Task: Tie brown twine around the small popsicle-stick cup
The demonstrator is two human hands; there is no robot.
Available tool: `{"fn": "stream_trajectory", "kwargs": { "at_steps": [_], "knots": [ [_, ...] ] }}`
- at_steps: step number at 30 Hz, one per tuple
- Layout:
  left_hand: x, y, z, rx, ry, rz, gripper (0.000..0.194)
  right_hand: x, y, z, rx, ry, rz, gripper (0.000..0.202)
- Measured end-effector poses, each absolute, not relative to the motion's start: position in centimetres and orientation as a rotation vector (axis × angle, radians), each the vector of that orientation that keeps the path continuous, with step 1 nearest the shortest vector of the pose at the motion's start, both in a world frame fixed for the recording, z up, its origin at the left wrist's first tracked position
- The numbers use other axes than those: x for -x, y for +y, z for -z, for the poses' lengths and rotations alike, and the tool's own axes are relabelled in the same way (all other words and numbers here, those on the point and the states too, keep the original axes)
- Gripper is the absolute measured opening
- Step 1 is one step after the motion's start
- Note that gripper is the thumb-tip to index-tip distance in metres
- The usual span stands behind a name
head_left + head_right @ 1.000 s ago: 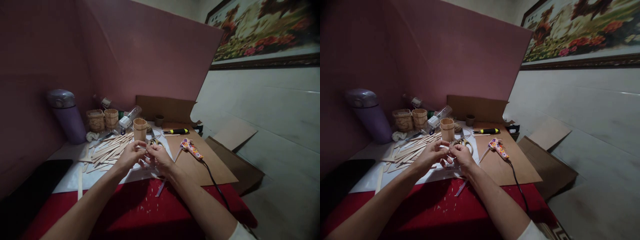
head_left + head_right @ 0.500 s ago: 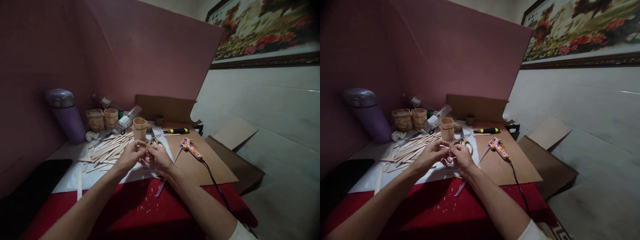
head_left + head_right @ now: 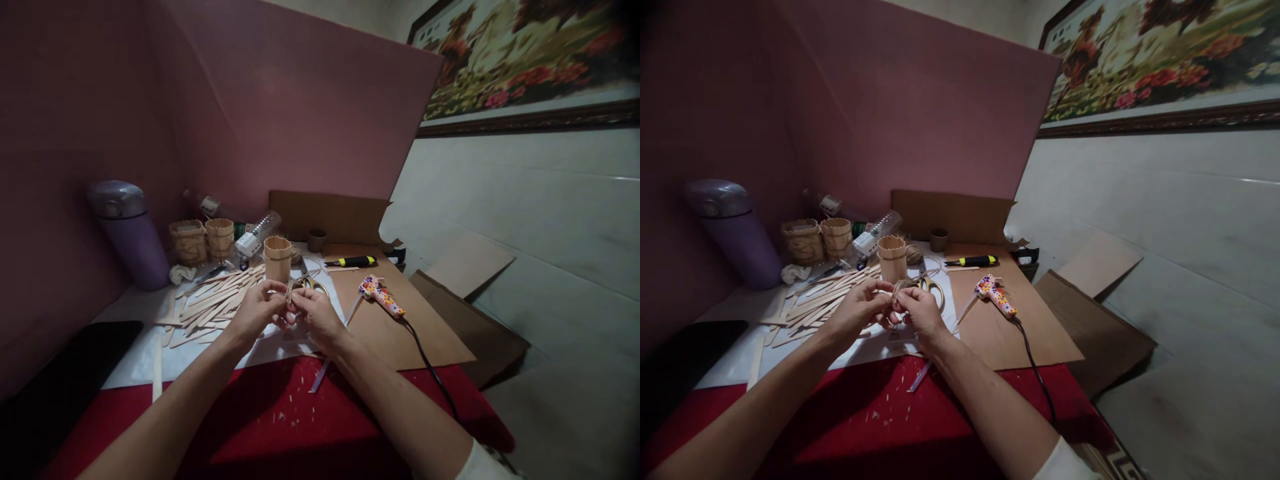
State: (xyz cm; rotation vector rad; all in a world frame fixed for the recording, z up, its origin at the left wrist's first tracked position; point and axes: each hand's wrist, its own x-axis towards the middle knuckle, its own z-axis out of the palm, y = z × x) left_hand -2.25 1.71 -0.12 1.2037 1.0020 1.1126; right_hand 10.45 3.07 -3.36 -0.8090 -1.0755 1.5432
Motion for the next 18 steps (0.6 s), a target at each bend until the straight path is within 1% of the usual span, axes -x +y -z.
{"fn": "stream_trajectory", "kwargs": {
  "at_steps": [5,12,18],
  "knots": [
    [2.38,1.63,-0.03,-1.214,1.044,-1.109,0.027,-10.51,3.24,3.44,0.837,-1.072,-1.518,0.027],
    [2.42,1.75,0.23,-1.277,1.018,-1.110,0.027,-10.50,3.28,3.50,0.845,-1.112,-1.507,0.032],
    [2.23,1.51,-0.01,-1.316,0.992,-1.098,0.030,-10.56,3.22,3.31,0.870,-1.138,-1.480,0.032]
  ]
}}
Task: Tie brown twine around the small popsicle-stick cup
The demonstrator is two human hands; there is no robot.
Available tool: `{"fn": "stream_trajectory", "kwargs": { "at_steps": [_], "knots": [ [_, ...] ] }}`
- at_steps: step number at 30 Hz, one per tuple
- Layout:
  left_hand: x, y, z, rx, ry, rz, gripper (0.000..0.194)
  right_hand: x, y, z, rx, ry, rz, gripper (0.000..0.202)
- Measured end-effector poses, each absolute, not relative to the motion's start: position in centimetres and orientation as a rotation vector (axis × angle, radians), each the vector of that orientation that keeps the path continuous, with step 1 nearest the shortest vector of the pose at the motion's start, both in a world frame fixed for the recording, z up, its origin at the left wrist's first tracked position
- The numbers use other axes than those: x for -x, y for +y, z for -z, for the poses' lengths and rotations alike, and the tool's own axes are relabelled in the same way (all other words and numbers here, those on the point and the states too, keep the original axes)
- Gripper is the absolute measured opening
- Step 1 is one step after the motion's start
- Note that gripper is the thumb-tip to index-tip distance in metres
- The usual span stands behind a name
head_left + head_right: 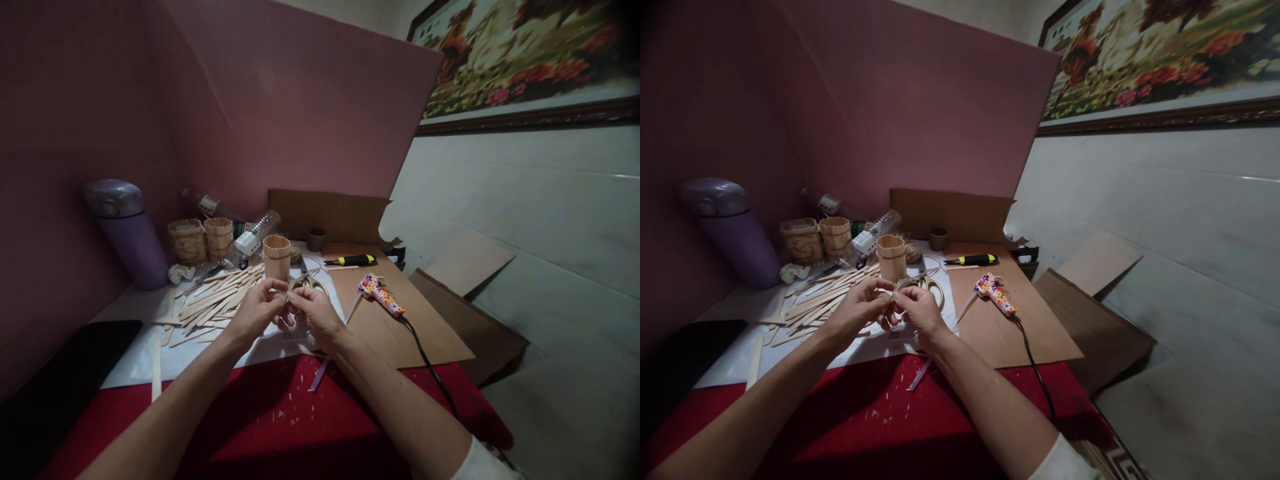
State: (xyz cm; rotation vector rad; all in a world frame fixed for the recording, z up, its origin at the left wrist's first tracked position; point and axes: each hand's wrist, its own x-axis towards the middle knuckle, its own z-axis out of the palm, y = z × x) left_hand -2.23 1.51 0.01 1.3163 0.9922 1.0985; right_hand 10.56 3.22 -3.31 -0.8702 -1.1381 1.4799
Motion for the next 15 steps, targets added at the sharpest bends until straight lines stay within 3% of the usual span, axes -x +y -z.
{"fn": "stream_trajectory", "kwargs": {
  "at_steps": [10,15],
  "knots": [
    [2.03,1.33,-0.41,-1.262,0.978,-1.112,0.027,-10.52,3.13,3.17,0.950,-1.209,-1.306,0.028],
    [2.14,1.26,-0.37,-1.302,0.962,-1.104,0.034,-10.47,2.85,3.04,0.969,-1.220,-1.251,0.027]
  ]
}}
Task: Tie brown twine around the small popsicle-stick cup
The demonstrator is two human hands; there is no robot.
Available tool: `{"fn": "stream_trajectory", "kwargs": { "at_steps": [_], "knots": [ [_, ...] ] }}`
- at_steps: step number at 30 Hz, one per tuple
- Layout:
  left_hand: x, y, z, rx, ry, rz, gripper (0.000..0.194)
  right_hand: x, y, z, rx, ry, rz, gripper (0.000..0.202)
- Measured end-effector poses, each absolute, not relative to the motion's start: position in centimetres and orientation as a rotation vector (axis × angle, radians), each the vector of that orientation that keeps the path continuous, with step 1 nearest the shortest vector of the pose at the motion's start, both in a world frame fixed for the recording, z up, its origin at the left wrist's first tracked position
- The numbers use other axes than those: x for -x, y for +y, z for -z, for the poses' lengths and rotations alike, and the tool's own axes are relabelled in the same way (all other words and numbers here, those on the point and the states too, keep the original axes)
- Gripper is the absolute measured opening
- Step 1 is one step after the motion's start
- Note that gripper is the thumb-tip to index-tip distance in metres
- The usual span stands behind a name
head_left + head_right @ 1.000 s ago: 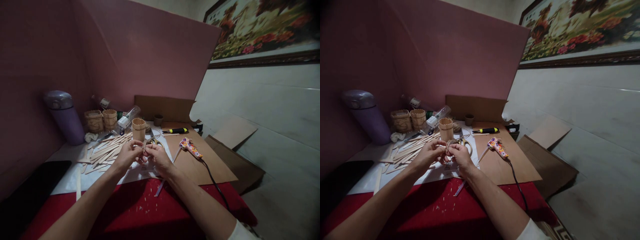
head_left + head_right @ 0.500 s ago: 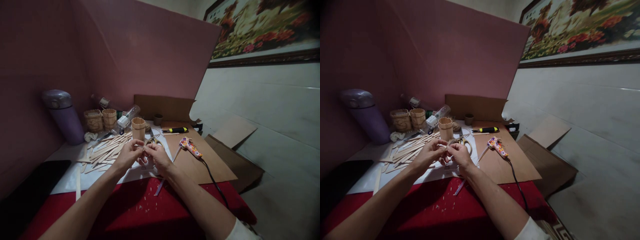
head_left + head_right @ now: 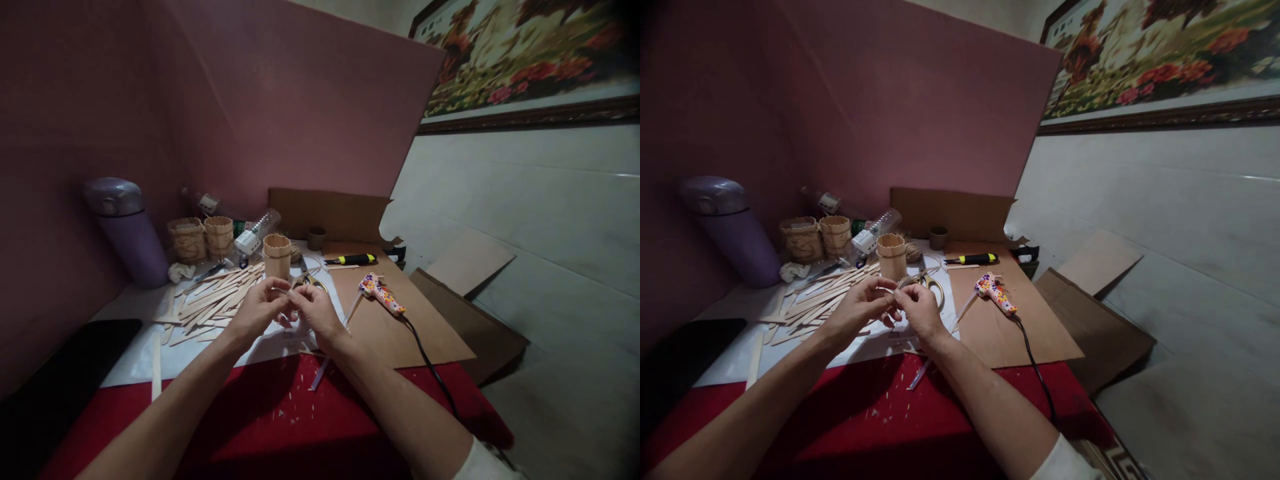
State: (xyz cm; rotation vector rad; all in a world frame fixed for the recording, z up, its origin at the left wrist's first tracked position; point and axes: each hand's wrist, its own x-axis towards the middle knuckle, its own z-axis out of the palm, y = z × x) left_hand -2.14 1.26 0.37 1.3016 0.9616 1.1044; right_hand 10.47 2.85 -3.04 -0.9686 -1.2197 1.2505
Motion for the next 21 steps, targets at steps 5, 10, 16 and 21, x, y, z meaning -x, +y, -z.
{"fn": "stream_trajectory", "kwargs": {
  "at_steps": [5,10,16,21],
  "knots": [
    [2.13,1.32,-0.36,-1.283,0.988,-1.132,0.032,-10.42,2.76,2.82,0.970,-1.225,-1.235,0.025],
    [2.21,1.47,-0.20,-1.255,1.021,-1.160,0.031,-10.20,2.56,2.64,0.947,-1.182,-1.239,0.021],
    [2.28,1.58,-0.08,-1.275,1.015,-1.172,0.028,-10.10,2.36,2.33,0.914,-1.108,-1.362,0.016],
    [2.17,1.47,-0.08,-1.283,0.999,-1.167,0.027,-10.03,2.66,2.63,0.794,-1.075,-1.441,0.020]
  ]
}}
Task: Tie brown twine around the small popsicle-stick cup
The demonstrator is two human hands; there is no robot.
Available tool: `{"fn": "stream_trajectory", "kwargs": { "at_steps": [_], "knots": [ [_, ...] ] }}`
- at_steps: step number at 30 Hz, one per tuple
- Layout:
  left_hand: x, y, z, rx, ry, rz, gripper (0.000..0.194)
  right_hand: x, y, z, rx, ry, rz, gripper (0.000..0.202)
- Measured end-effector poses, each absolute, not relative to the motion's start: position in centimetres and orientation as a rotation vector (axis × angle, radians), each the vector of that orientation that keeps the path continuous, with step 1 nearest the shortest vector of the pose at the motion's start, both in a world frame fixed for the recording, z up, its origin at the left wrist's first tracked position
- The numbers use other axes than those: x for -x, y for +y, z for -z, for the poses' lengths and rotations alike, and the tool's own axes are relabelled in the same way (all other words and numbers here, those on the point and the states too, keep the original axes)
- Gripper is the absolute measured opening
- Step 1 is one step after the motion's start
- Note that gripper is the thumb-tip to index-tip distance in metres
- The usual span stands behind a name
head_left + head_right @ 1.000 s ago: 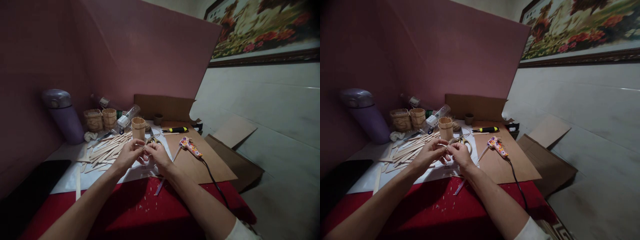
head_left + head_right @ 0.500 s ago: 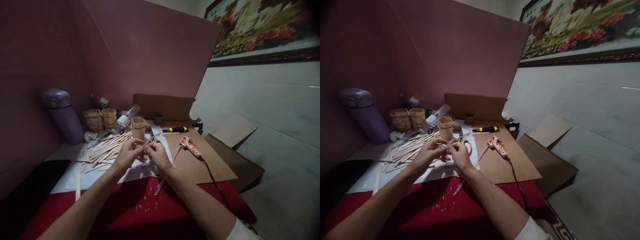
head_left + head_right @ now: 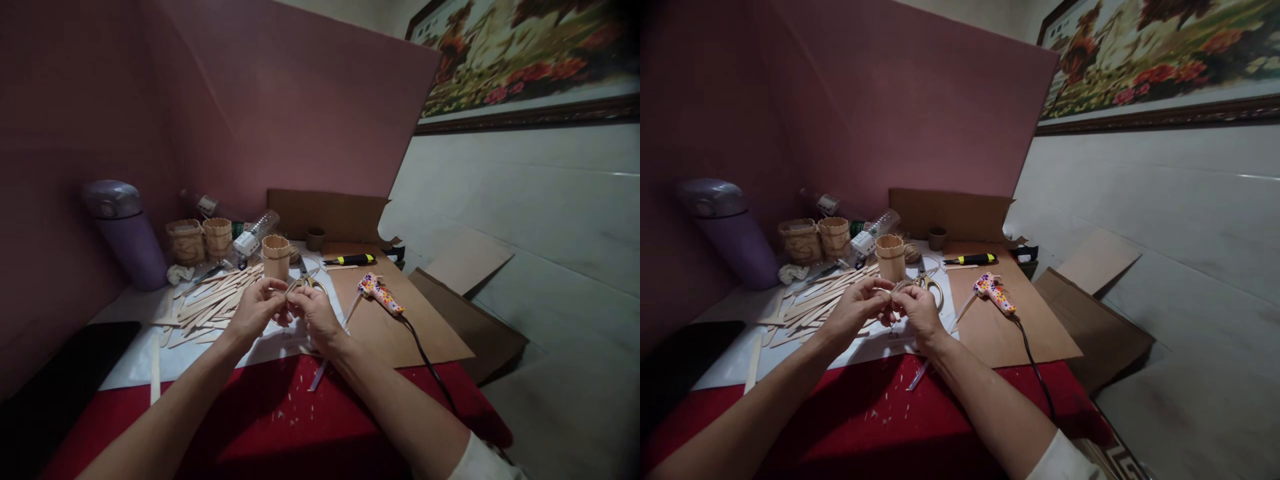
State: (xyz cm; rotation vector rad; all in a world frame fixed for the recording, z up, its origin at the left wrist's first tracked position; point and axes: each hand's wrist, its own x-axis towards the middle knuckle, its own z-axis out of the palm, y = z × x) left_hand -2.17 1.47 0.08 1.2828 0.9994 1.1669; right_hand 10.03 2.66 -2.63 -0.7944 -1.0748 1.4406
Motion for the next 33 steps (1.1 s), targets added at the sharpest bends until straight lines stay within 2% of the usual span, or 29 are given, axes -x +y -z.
{"fn": "stream_trajectory", "kwargs": {
  "at_steps": [6,17,21,27,30,31,32,33],
  "knots": [
    [1.9,1.2,-0.5,-1.251,0.968,-1.170,0.027,-9.7,2.3,2.3,0.484,-0.906,-1.708,0.011],
    [2.7,2.3,-0.1,-1.143,1.241,-1.236,0.025,-13.2,3.7,-0.1,0.531,-0.577,-1.553,0.022],
    [3.1,2.6,-0.1,-1.151,1.248,-1.258,0.024,-16.2,5.0,-0.8,0.557,-0.604,-1.311,0.016],
    [3.6,2.6,-0.2,-1.170,1.244,-1.262,0.026,-19.4,6.5,-1.7,0.884,-0.589,-0.743,0.026],
    [3.7,2.5,-0.2,-1.195,1.136,-1.242,0.028,-17.8,5.6,-1.5,1.049,-0.979,-0.274,0.021],
    [3.6,2.5,-0.2,-1.200,1.108,-1.246,0.029,-16.8,5.0,-1.2,1.063,-1.130,-0.212,0.013],
    [3.6,2.5,-0.2,-1.202,1.086,-1.256,0.029,-15.7,4.3,-0.9,1.070,-1.307,-0.241,0.017],
    [3.6,2.5,-0.2,-1.202,1.063,-1.271,0.029,-14.6,3.6,-0.4,1.079,-1.477,-0.344,0.030]
  ]
}}
